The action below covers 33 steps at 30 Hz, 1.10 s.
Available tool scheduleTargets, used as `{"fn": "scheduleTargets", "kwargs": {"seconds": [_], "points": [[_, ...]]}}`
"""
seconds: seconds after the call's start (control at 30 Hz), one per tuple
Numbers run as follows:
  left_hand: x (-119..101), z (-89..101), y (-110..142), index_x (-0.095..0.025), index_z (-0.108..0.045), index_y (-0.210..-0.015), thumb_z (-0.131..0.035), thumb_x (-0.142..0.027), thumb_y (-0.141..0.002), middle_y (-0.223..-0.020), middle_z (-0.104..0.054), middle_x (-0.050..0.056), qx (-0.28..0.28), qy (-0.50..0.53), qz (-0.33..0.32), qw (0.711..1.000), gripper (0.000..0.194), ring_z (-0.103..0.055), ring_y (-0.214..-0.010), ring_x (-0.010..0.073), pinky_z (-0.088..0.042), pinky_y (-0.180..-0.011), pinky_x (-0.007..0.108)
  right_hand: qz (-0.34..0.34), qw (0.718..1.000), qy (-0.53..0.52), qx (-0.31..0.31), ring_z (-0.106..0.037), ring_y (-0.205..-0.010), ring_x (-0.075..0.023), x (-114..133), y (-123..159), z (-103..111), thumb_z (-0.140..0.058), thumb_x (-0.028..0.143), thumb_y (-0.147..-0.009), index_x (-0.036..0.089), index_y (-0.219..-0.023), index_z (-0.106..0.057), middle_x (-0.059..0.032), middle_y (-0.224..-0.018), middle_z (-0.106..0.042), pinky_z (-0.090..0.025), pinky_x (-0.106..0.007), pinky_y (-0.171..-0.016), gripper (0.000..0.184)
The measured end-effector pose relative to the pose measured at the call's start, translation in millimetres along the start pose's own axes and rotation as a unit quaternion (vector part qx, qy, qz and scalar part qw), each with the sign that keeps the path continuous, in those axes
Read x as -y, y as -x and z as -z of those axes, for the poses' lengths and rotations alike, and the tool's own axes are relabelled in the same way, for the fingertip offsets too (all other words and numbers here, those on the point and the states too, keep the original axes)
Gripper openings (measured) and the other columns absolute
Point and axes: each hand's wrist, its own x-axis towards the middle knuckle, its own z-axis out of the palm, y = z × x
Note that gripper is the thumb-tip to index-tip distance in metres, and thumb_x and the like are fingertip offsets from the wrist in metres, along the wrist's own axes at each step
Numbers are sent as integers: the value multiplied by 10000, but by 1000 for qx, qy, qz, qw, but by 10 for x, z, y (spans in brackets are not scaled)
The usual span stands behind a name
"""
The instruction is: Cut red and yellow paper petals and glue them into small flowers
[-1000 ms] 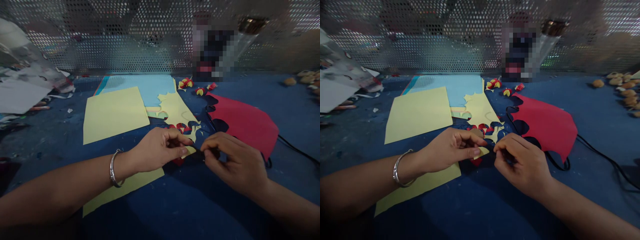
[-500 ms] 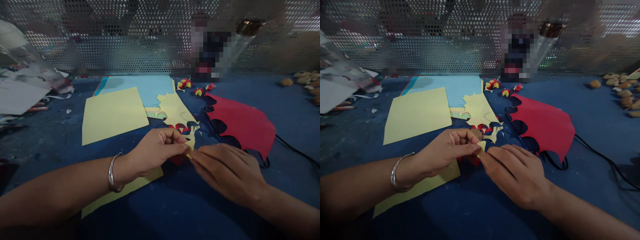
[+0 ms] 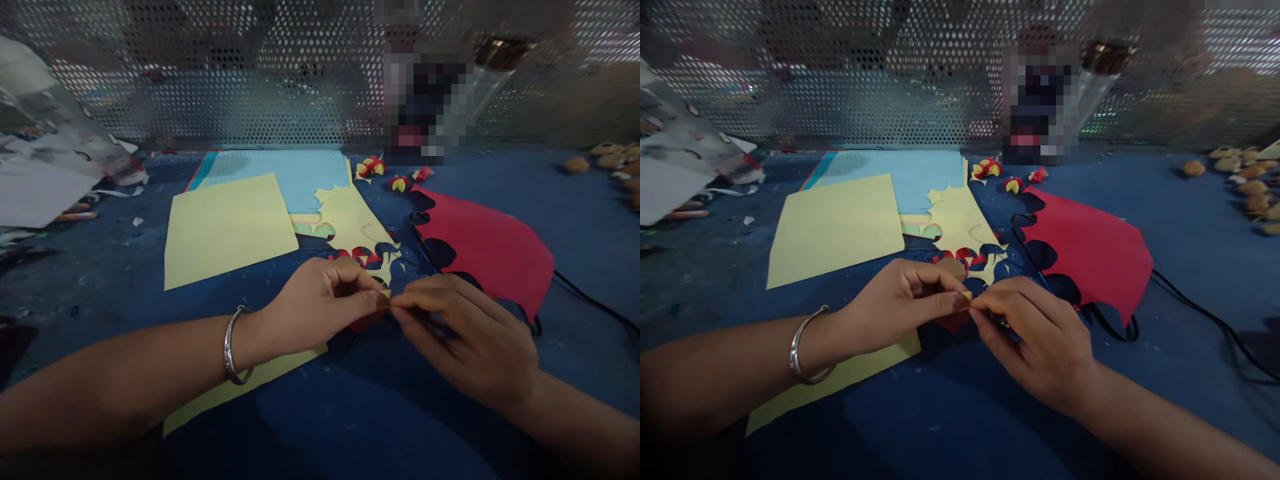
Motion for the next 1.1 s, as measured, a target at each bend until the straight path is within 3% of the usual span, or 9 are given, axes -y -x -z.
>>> {"fn": "scheduleTargets", "kwargs": {"seconds": [0.13, 0.23, 0.47, 0.77, 1.1], "points": [[-24, -12, 64, -124, -771, -874, -659, -352, -947, -771, -707, 54, -2, -75, -19, 997, 264, -623, -711, 146, -484, -657, 284, -16, 1000, -10, -7, -725, -741, -134, 11, -18, 2, -673, 90, -961, 209, -965, -654, -19, -865, -736, -593, -228, -697, 120], [-14, -32, 93, -136, -784, -932, -736, -369, -907, -817, -702, 37, -20, -99, -41, 994, 240, -612, -735, 129, -480, -656, 252, -20, 1000, -9, -9, -729, -733, -136, 17, -21, 4, -667, 111, -967, 222, -964, -654, -12, -862, -743, -594, -228, -680, 112], [-35, -54, 101, -181, -796, -871, -726, -223, -865, -761, -668, -21, -60, -224, -74, 970, 82, -608, -670, 81, -460, -626, 198, -31, 999, -8, -10, -721, -715, -143, 19, -26, 1, -680, 135, -974, 236, -951, -649, -14, -845, -744, -600, -245, -644, 108], [-66, -44, 92, -179, -797, -877, -709, -254, -870, -758, -677, -12, -52, -227, -52, 971, 117, -615, -666, 97, -448, -608, 212, -35, 999, -14, 1, -724, -710, -150, 0, -5, -6, -668, 157, -998, 234, -943, -656, -23, -839, -744, -592, -250, -626, 96], [-86, -4, 79, -175, -745, -830, -612, -295, -957, -738, -705, 19, 6, -223, -43, 974, 219, -623, -708, 132, -467, -673, 254, -33, 999, -14, 2, -728, -698, -155, -26, -5, -3, -671, 170, -996, 235, -946, -679, -18, -840, -750, -604, -261, -625, 82]]}}
